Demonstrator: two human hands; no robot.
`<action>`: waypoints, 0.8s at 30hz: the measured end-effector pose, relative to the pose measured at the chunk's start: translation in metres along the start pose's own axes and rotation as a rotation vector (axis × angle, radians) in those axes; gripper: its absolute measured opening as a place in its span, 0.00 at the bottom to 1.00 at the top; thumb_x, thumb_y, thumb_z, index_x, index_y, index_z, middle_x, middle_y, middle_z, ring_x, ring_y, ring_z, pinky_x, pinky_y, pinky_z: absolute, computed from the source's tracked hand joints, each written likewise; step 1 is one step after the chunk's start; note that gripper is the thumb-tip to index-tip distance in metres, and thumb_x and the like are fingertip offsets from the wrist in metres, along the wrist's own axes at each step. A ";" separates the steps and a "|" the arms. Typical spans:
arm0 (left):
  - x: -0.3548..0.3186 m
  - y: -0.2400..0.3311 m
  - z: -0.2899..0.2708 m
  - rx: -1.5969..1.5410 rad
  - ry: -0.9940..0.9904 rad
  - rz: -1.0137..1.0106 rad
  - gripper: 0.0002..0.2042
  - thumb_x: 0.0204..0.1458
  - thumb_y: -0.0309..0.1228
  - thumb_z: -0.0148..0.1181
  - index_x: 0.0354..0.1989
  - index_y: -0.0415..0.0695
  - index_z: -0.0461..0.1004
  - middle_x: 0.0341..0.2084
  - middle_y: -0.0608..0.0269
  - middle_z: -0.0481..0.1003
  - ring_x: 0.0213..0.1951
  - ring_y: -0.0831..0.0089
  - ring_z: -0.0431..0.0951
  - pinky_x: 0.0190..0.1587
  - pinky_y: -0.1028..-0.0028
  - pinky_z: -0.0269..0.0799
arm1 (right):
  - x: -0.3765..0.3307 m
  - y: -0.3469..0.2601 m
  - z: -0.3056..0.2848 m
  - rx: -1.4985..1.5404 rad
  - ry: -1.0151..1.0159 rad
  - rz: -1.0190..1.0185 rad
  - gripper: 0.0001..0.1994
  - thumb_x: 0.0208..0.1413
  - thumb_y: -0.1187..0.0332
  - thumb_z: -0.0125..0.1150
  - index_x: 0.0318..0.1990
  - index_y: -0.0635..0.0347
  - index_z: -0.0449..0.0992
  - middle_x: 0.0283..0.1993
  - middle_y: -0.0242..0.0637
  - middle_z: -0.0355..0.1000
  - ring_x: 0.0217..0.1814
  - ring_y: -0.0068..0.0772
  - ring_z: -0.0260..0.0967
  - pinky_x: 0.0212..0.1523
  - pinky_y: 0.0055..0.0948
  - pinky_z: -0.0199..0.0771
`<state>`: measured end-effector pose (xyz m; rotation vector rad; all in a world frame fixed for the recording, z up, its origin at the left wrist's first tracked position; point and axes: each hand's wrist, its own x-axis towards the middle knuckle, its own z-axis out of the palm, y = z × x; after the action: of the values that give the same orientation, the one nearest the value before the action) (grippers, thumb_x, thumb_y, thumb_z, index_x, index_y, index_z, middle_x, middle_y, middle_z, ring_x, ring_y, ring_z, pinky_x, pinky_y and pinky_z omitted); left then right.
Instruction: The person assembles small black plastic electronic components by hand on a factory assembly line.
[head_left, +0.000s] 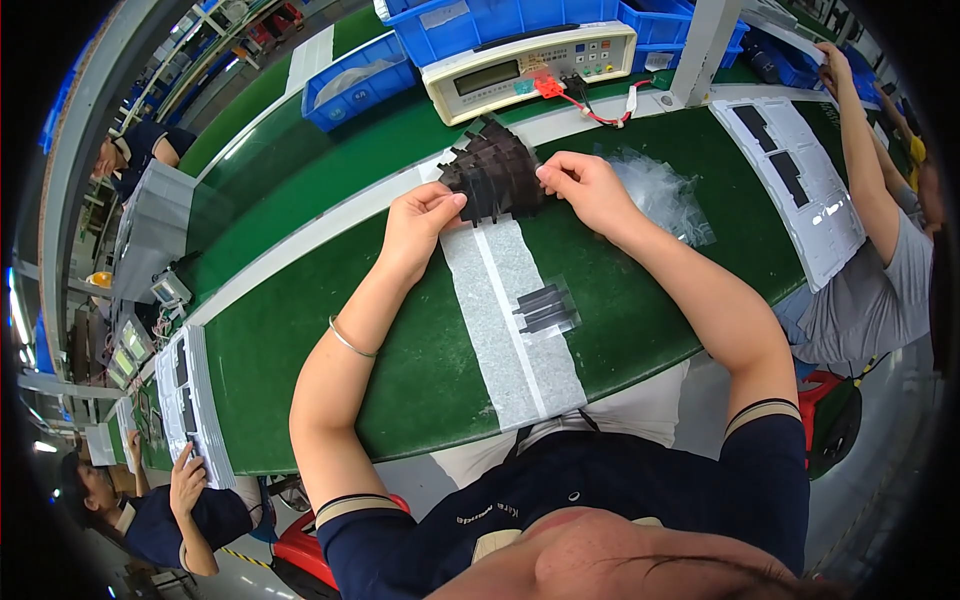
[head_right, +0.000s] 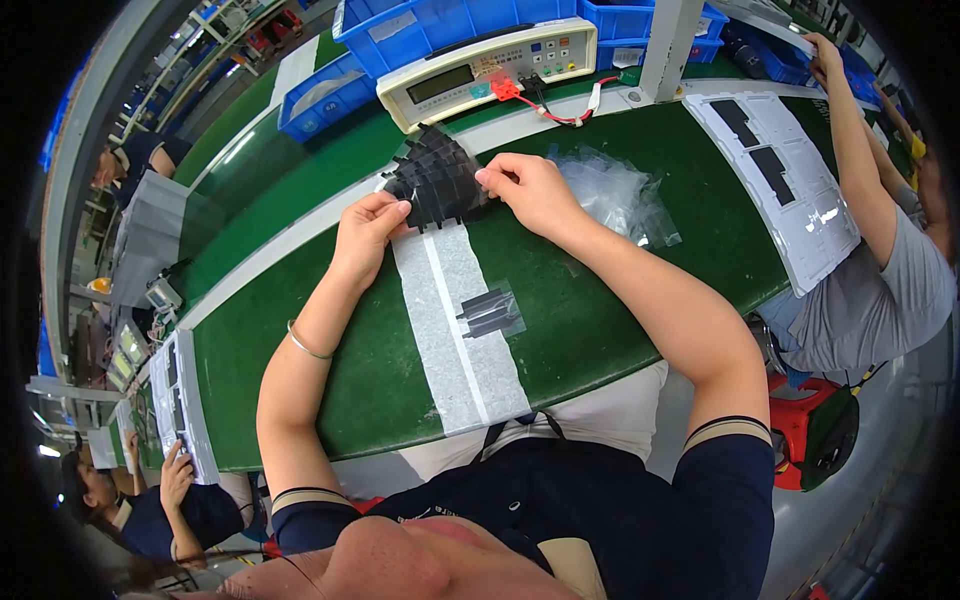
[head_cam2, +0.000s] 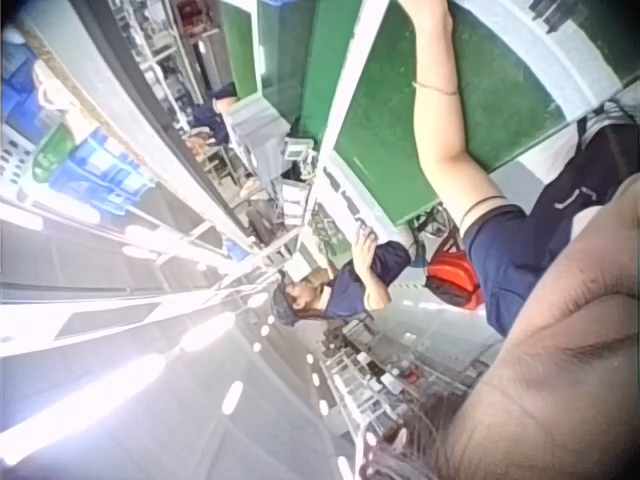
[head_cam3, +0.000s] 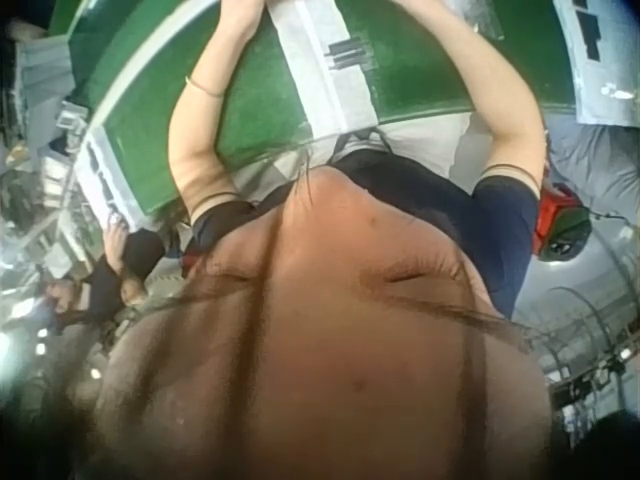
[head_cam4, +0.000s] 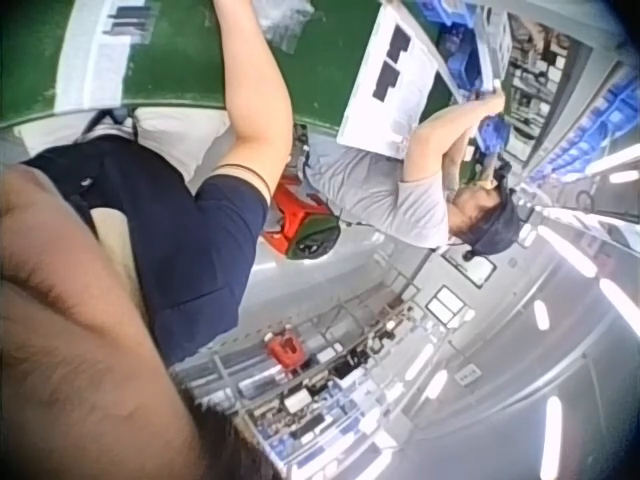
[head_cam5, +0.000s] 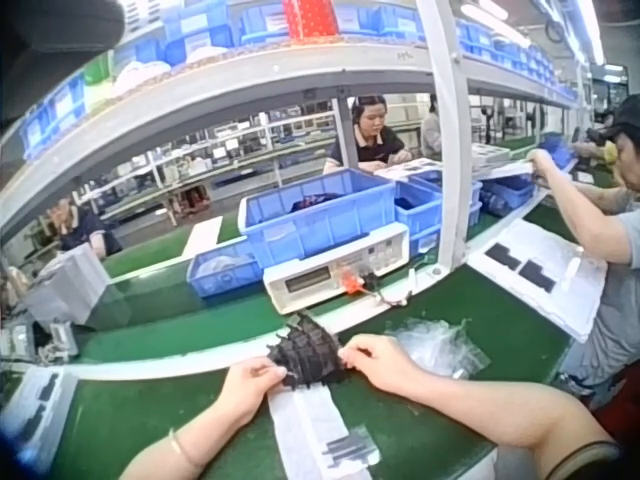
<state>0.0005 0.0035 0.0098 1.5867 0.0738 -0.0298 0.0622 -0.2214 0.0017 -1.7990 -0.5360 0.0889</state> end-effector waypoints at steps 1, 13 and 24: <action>0.000 0.000 0.001 -0.001 -0.003 0.006 0.05 0.49 0.26 0.56 0.23 0.41 0.70 0.18 0.73 0.69 0.22 0.86 0.65 0.28 0.84 0.64 | -0.001 -0.002 0.000 -0.024 -0.020 0.014 0.10 0.51 0.65 0.57 0.28 0.64 0.72 0.23 0.29 0.68 0.25 0.17 0.61 0.27 0.20 0.61; -0.001 0.000 0.002 -0.019 -0.024 0.024 0.05 0.49 0.26 0.56 0.24 0.42 0.70 0.17 0.75 0.69 0.21 0.87 0.64 0.26 0.86 0.59 | -0.003 -0.005 0.000 -0.036 -0.025 -0.001 0.06 0.50 0.70 0.56 0.30 0.63 0.72 0.23 0.23 0.65 0.25 0.10 0.57 0.28 0.15 0.60; -0.001 0.000 0.002 -0.009 0.009 0.044 0.05 0.48 0.26 0.57 0.23 0.43 0.70 0.16 0.76 0.67 0.20 0.88 0.62 0.23 0.86 0.56 | 0.000 -0.001 0.000 -0.002 -0.026 0.080 0.11 0.49 0.63 0.58 0.27 0.64 0.74 0.22 0.31 0.71 0.23 0.18 0.65 0.27 0.21 0.65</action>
<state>-0.0005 0.0011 0.0096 1.5795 0.0463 0.0123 0.0613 -0.2210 0.0025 -1.8234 -0.4828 0.1667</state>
